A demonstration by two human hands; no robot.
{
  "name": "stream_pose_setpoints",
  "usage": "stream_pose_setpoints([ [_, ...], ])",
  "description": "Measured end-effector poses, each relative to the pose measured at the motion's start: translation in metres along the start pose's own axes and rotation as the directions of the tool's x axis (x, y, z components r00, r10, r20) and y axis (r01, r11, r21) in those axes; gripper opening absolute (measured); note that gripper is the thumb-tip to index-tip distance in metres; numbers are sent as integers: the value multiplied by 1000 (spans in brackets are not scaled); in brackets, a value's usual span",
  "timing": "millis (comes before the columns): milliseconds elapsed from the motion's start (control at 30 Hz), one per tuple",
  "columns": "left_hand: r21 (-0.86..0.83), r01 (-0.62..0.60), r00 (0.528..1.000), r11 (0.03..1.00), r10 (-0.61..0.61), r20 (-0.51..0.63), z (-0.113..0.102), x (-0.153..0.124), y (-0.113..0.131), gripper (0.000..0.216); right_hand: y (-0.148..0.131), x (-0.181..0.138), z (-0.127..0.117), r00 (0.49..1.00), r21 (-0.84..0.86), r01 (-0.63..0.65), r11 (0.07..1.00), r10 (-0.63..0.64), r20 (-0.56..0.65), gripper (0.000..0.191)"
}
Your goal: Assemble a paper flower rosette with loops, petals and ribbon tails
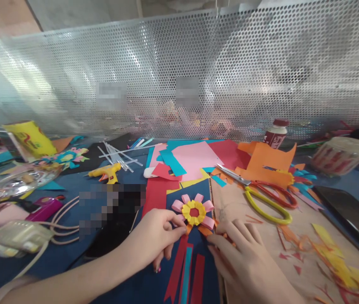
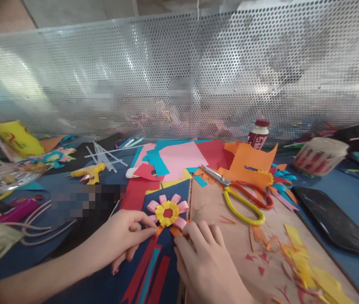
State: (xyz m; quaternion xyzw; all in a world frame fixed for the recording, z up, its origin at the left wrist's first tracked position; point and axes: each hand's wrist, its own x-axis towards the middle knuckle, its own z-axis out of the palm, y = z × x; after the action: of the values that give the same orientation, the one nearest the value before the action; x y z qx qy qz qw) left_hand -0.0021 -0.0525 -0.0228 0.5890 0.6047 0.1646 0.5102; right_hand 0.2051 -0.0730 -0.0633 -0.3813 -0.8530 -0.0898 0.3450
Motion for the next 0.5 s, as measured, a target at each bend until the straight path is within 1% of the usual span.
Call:
stream_pose_setpoints([
  [67, 47, -5, 1000, 999, 6, -27, 1, -1, 2, 29, 1, 0, 3, 999, -40, -13, 999, 12, -35, 27],
  [133, 134, -9, 998, 991, 18, -63, 2, -4, 4, 30, 3, 1, 5, 998, -89, -41, 995, 35, -59, 29],
  [167, 206, -28, 995, 978, 47, -87, 2, -5, 5, 30, 3, 1, 6, 997, -114, -51, 992, 44, -59, 32],
  [200, 297, -66, 987, 953, 105, -119, 2, -6, 5, 29, 4, 1, 7, 997, -137, -55, 989, 48, -56, 35],
  [233, 398, -122, 968, 909, 197, -154, 2, -6, 5, 27, 4, 2, 7, 997, -153, -60, 986, 53, -49, 37],
  [267, 498, -187, 932, 847, 313, -183, 2, -6, 5, 24, 4, 2, 7, 997, -159, -63, 985, 57, -44, 39],
  [333, 638, -308, 822, 706, 535, -195, 0, -6, 4, 18, 5, 3, 7, 997, -149, -75, 986, 72, -31, 39],
  [367, 667, -351, 777, 657, 602, -185, -1, -6, 4, 19, 5, 3, 8, 996, -137, -85, 987, 82, -31, 38],
  [400, 674, -383, 753, 632, 636, -169, -2, -5, 3, 25, 5, 3, 8, 995, -125, -94, 988, 91, -30, 36],
  [433, 668, -407, 748, 623, 647, -148, -3, -3, 2, 33, 5, 4, 8, 995, -114, -99, 989, 97, -25, 34],
  [500, 650, -428, 760, 628, 640, -118, -3, 0, -1, 47, 5, 4, 9, 993, -95, -115, 989, 114, -12, 30],
])
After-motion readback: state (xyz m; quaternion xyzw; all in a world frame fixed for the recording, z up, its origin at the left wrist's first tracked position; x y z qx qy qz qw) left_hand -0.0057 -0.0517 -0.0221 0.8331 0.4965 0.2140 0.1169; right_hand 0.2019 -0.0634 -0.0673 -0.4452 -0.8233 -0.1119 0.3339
